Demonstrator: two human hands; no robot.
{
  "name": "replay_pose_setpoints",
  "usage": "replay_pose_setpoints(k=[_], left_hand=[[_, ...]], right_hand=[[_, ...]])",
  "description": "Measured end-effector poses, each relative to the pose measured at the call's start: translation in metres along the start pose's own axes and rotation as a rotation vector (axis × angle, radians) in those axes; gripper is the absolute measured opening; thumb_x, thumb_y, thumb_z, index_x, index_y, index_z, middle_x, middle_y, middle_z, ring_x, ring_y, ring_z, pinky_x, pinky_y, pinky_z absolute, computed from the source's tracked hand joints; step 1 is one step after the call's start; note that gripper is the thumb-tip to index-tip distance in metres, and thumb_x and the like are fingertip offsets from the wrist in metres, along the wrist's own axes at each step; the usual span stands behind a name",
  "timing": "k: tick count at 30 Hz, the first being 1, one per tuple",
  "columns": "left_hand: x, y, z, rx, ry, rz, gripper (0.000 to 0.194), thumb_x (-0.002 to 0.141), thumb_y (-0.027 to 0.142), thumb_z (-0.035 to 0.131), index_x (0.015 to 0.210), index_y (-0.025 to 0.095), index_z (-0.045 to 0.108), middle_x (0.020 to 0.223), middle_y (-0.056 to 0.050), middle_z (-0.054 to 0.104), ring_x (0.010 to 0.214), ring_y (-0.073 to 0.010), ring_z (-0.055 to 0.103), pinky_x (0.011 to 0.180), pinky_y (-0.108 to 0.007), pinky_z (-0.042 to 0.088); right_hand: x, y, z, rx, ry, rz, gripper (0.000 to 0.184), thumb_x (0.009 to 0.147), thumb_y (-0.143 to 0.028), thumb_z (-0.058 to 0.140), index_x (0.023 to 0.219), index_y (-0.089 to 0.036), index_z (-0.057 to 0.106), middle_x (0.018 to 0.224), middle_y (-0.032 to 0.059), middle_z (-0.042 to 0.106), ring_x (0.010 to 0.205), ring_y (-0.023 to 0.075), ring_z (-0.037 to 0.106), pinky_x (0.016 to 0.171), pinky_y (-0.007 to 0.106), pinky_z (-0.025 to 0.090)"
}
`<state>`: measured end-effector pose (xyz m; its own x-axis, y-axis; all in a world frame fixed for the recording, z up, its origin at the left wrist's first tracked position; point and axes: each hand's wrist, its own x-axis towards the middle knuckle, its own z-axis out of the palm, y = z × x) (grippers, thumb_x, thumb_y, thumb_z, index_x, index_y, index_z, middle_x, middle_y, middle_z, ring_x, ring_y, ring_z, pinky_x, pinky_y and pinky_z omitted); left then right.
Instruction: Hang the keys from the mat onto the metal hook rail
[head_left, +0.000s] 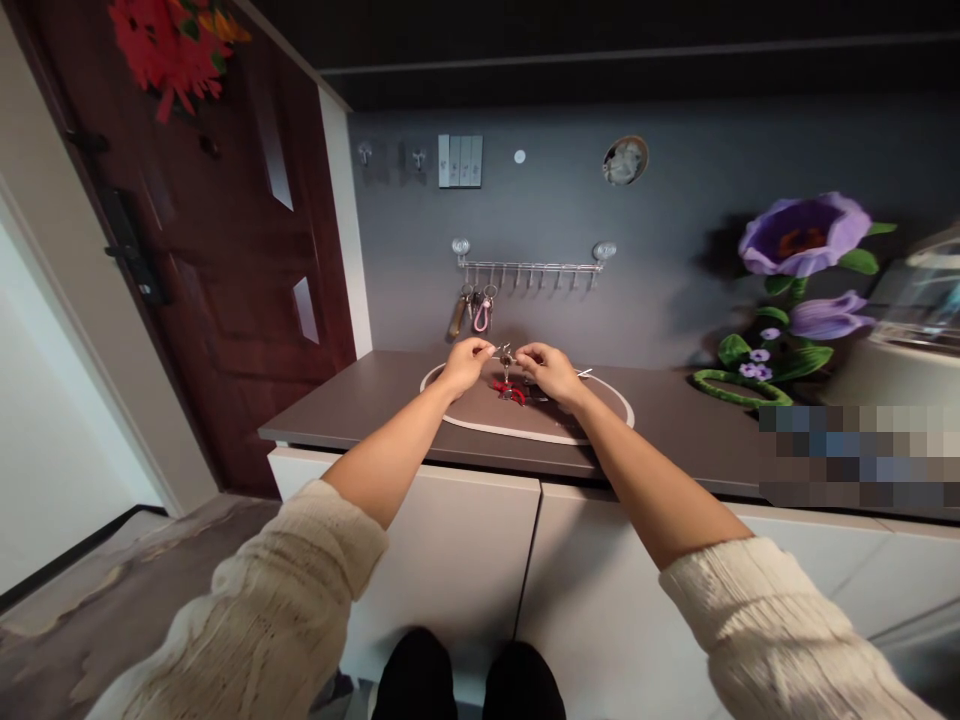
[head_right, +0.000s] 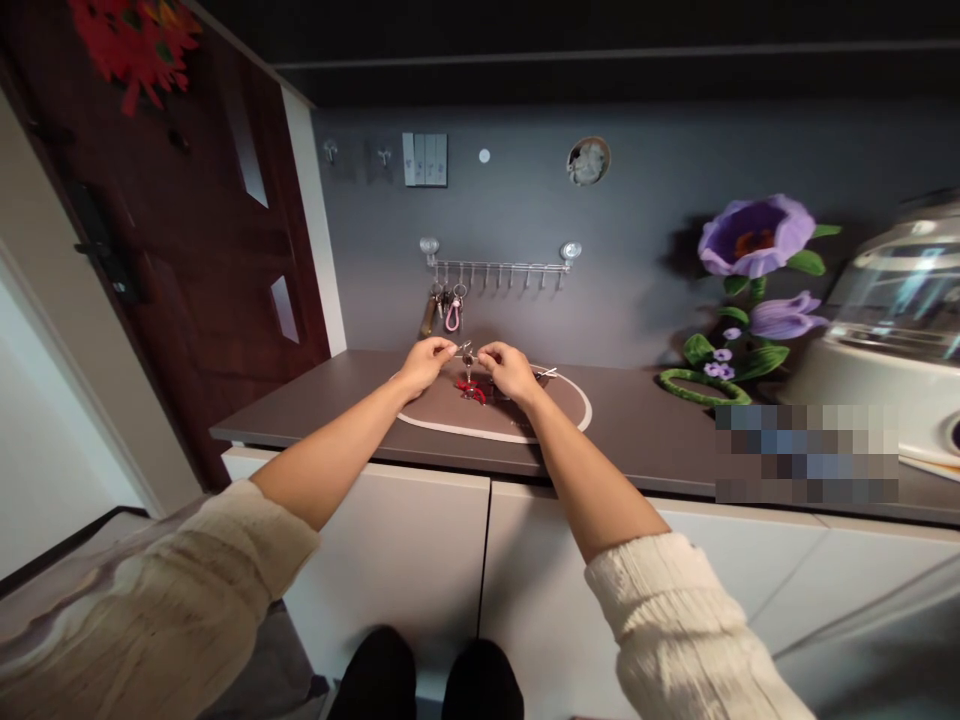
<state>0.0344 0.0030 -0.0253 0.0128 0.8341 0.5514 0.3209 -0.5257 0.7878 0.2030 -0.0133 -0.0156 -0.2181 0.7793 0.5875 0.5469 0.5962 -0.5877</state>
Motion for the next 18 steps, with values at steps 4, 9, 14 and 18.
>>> replay_pose_setpoints(k=[4, 9, 14, 18], left_hand=[[-0.0014, 0.0028, -0.001, -0.07, -0.013, -0.01, 0.017, 0.077, 0.025, 0.05, 0.082, 0.012, 0.06, 0.08, -0.004, 0.064, 0.074, -0.0124, 0.055, 0.073, -0.026, 0.042], [-0.0031, 0.0068, -0.0017, -0.096, -0.034, -0.021, 0.019, 0.076, 0.025, 0.051, 0.084, 0.011, 0.06, 0.081, -0.004, 0.064, 0.074, -0.0127, 0.055, 0.074, -0.027, 0.041], [-0.0033, 0.0078, -0.0011, -0.089, -0.034, -0.012, 0.017, 0.077, 0.025, 0.051, 0.083, 0.011, 0.06, 0.08, -0.004, 0.063, 0.073, -0.0123, 0.054, 0.074, -0.026, 0.041], [-0.0032, 0.0078, -0.001, -0.071, -0.031, 0.004, 0.016, 0.076, 0.025, 0.052, 0.081, 0.013, 0.059, 0.078, -0.003, 0.063, 0.074, -0.0125, 0.054, 0.073, -0.026, 0.042]], right_hand=[[-0.0004, -0.0043, 0.0018, 0.139, -0.072, 0.032, 0.026, 0.079, -0.035, 0.048, 0.091, -0.016, 0.061, 0.092, 0.0053, 0.064, 0.079, 0.0133, 0.054, 0.074, 0.026, 0.041], [-0.001, -0.0065, 0.0032, 0.351, -0.12, 0.111, 0.031, 0.076, -0.041, 0.051, 0.091, -0.017, 0.062, 0.094, 0.0046, 0.064, 0.077, 0.0118, 0.054, 0.073, 0.026, 0.041], [0.0011, -0.0013, 0.0034, 0.499, -0.105, 0.169, 0.03, 0.067, -0.041, 0.062, 0.084, -0.016, 0.062, 0.081, 0.0016, 0.063, 0.07, 0.0104, 0.053, 0.07, 0.025, 0.041], [0.0015, -0.0013, 0.003, 0.519, -0.083, 0.19, 0.032, 0.063, -0.042, 0.065, 0.081, -0.017, 0.061, 0.078, 0.0003, 0.062, 0.064, 0.0086, 0.05, 0.065, 0.024, 0.04]])
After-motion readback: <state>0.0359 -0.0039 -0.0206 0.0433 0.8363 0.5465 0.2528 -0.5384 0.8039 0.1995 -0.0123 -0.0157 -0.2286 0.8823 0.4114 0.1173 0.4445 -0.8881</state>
